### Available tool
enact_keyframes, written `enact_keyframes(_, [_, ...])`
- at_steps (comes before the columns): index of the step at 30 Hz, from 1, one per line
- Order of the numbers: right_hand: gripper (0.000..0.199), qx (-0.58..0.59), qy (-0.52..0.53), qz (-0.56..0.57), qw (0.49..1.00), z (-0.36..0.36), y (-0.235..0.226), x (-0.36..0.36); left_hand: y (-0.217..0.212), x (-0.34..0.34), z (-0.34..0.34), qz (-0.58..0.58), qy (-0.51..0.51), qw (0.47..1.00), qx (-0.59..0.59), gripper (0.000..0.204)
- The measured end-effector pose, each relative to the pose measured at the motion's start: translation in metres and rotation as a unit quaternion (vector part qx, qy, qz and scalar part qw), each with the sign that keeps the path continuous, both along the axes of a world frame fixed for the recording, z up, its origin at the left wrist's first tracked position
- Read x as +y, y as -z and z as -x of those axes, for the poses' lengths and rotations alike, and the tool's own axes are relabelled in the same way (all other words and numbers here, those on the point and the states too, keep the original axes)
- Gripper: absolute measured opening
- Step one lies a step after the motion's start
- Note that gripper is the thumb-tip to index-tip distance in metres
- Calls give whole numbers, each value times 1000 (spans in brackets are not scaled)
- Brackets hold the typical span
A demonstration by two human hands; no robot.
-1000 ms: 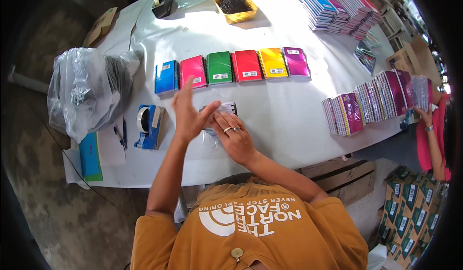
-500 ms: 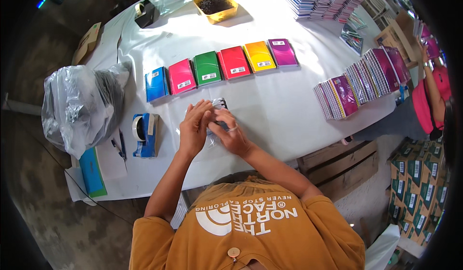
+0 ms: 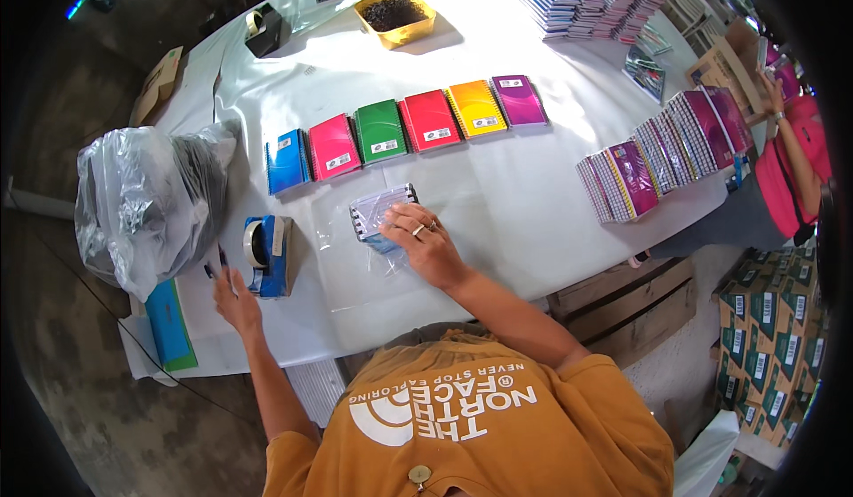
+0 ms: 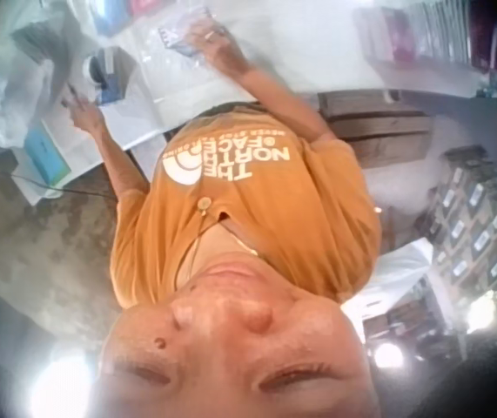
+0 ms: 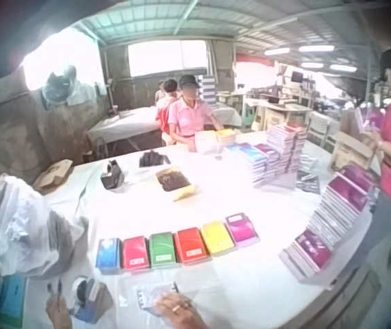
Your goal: The person gathers small colorful notebooks from a table, stacks them, and places a stack into a clear plastic bag. The person then seals the bag using adhesive tape from a dispenser and places the packaged notebooks aside.
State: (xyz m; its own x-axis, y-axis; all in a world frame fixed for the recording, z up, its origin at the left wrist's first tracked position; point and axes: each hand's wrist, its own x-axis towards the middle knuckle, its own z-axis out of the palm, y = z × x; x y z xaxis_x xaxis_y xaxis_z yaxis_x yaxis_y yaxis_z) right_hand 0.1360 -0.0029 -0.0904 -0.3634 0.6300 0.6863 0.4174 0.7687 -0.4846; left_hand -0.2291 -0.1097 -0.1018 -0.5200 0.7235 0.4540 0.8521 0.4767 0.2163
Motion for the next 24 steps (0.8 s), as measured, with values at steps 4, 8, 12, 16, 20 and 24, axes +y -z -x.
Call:
enact_keyframes(4, [31, -10, 7, 3, 1000, 2, 4, 1, 1, -15, -37, 14, -71, 841, -536, 49])
enact_keyframes(8, [34, -12, 50, -10, 999, 3, 10, 0, -32, 12, -50, 91, -77, 801, -587, 41])
enact_keyframes(12, [35, -25, 31, -13, 999, 8, 6, -3, -48, 7, -25, 183, -39, 770, -610, 33])
enact_keyframes(16, [33, -42, 33, -16, 998, 5, 9, -3, -32, -37, -25, -51, 109, 594, -795, 29])
enact_keyframes(20, [30, -37, 39, -33, 998, 4, 7, 0, -6, -82, -27, -10, 31, 701, -712, 16])
enact_keyframes(24, [32, -37, 10, -25, 999, -3, 4, 5, -17, -45, -18, -79, -120, 963, -227, 18])
